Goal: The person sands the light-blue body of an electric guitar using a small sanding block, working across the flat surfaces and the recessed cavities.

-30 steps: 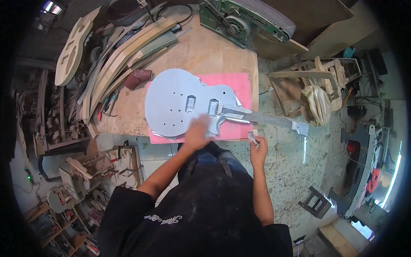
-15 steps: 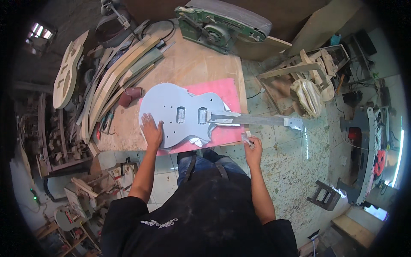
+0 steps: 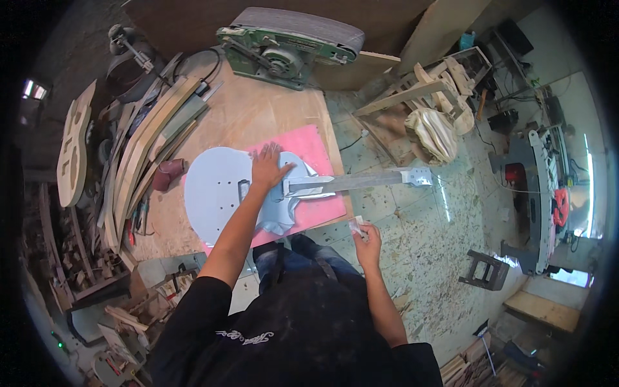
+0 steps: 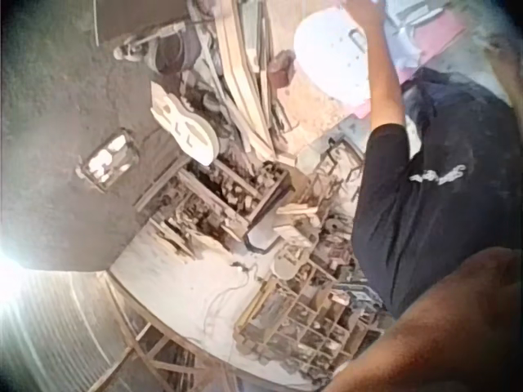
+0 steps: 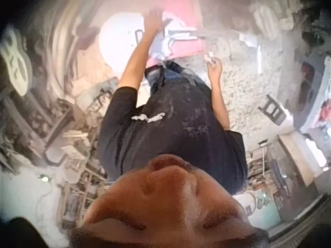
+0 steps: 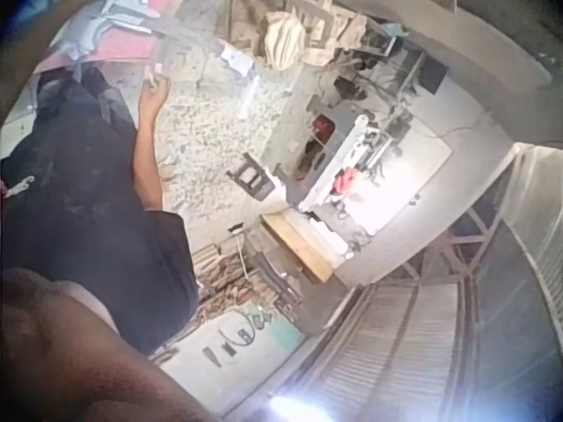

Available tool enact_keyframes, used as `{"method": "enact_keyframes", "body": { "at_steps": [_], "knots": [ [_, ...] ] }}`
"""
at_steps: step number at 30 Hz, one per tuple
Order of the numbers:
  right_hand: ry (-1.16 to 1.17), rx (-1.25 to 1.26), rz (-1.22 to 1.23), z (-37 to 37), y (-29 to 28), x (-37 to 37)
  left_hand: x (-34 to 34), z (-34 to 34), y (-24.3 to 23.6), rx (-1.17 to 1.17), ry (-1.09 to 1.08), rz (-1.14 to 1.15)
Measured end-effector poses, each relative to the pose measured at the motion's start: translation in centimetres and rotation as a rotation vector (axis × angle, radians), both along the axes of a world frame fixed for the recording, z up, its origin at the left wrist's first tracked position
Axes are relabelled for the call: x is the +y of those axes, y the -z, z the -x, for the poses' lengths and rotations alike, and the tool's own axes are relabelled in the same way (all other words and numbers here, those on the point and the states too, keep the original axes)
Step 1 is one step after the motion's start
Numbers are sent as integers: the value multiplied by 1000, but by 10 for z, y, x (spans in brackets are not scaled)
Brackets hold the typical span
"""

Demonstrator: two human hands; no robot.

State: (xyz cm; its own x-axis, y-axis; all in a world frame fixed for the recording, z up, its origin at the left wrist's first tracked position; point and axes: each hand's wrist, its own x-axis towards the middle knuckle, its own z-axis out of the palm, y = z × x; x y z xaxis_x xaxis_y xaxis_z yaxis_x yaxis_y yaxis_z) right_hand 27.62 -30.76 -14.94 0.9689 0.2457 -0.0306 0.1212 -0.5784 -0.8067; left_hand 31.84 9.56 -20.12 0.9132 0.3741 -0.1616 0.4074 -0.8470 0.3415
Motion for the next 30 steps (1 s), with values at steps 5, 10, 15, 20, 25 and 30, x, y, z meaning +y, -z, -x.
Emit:
{"method": "enact_keyframes", "body": {
  "at_steps": [5,10,15,20,25,30],
  "knots": [
    [38,3,-22,14,1,-18,-24,-31,-14,12,216,-15],
    [24,9,-33,12,-1,-4,31,-27,19,-27,50,236],
    [72,4,0,18,4,-25,-30,-32,-13,38,13,137],
    [55,44,-35,19,6,-7,-21,-25,-23,20,24,115],
    [123,181,-122,15,10,2,23,1,-4,-182,121,223],
    [285,762,-559,6,-8,39,-15,50,-12,-428,-30,345]
  ]
}}
